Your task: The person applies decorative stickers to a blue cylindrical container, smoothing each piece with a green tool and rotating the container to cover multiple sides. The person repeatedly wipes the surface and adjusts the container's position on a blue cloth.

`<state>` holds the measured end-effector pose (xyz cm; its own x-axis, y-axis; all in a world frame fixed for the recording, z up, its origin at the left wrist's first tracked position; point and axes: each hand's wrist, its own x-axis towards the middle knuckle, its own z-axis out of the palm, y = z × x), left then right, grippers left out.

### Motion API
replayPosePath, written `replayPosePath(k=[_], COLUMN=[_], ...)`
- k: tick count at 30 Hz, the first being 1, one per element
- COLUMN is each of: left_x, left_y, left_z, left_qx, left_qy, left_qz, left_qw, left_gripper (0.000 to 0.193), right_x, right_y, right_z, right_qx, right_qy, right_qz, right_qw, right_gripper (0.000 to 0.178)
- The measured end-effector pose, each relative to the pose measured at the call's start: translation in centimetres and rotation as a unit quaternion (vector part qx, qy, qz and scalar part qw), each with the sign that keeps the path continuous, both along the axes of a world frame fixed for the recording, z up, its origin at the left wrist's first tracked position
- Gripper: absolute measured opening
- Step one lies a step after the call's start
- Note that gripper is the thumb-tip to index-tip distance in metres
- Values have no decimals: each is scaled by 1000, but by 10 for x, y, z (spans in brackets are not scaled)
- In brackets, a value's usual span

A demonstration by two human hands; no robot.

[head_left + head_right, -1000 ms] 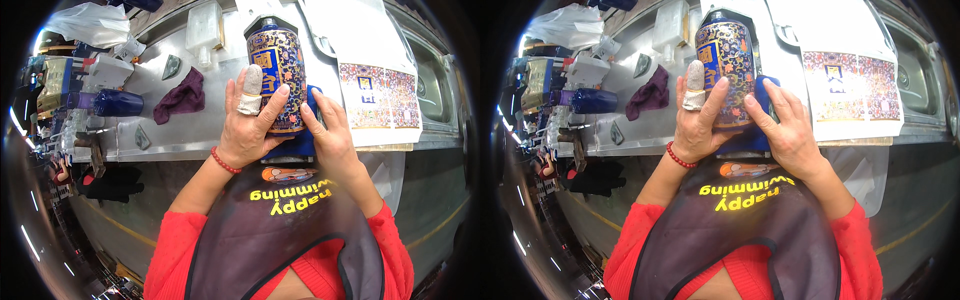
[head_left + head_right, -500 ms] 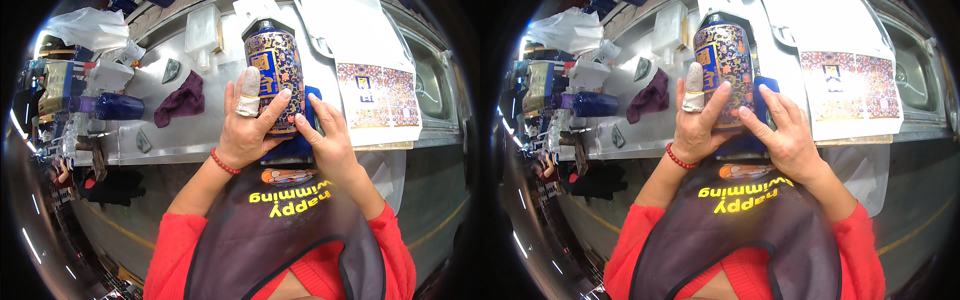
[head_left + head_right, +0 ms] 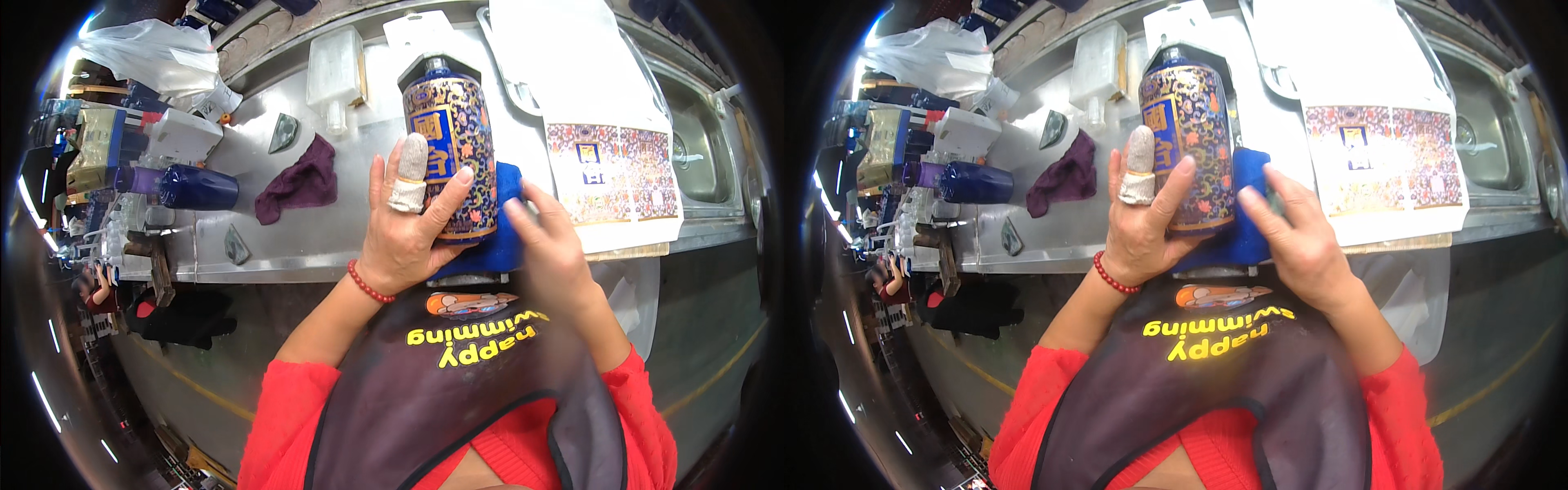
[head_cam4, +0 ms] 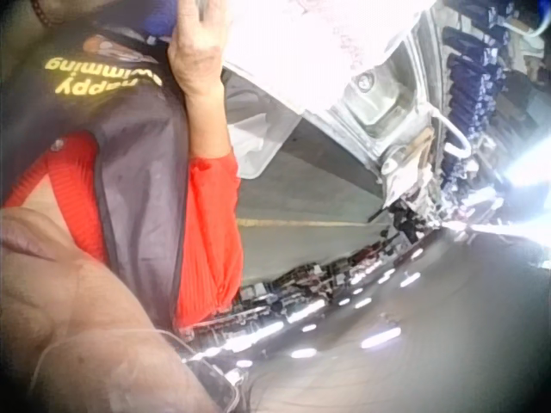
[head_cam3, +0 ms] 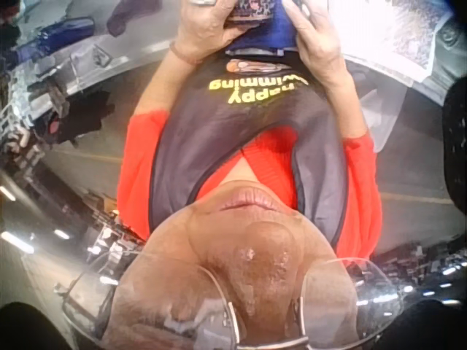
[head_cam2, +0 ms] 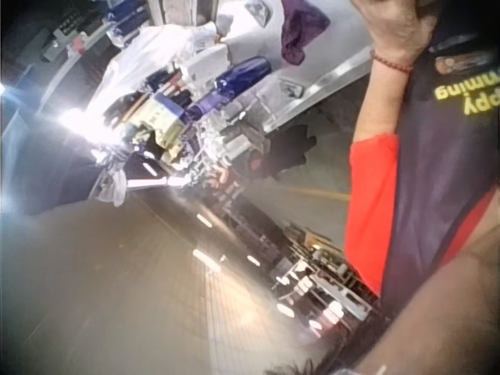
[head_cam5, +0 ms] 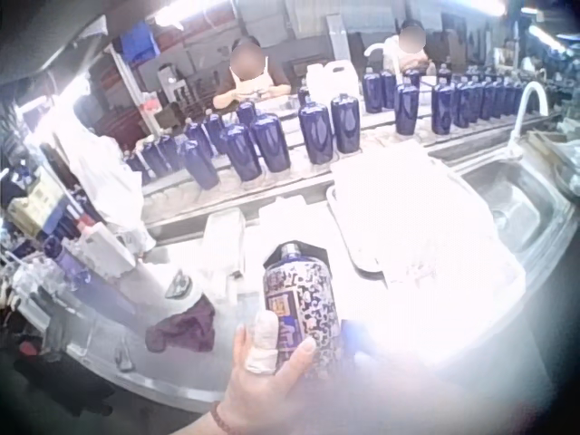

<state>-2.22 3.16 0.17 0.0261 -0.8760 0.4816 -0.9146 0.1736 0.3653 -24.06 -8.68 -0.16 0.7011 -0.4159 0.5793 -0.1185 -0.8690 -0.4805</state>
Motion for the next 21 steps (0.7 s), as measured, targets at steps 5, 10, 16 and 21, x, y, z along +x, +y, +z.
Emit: replayPosePath(k=[5,10,16,21], left_x=[-6,-7,-4,-4], left_y=[-2,-3,-2,0], left_z=[2,-1,-4,-2], left_qx=[-8,-17,-9,-9], left_qy=[11,-15,-10,3], left_qz=[14,30,4,15], left_qw=[1000,999,1000,1000], left_gripper=[122,118,121,122], right_x=[37,61,44,46], right_y=[-13,-28,-33,-49], right_z=[39,14,-25,10], right_qx=[330,421,465,484], right_qy=[-94,-110,-150,-135], right_qz=[-18,-20,-20,-84], right_qw=[939,900,872,861], right_gripper=[33,28,26,27])
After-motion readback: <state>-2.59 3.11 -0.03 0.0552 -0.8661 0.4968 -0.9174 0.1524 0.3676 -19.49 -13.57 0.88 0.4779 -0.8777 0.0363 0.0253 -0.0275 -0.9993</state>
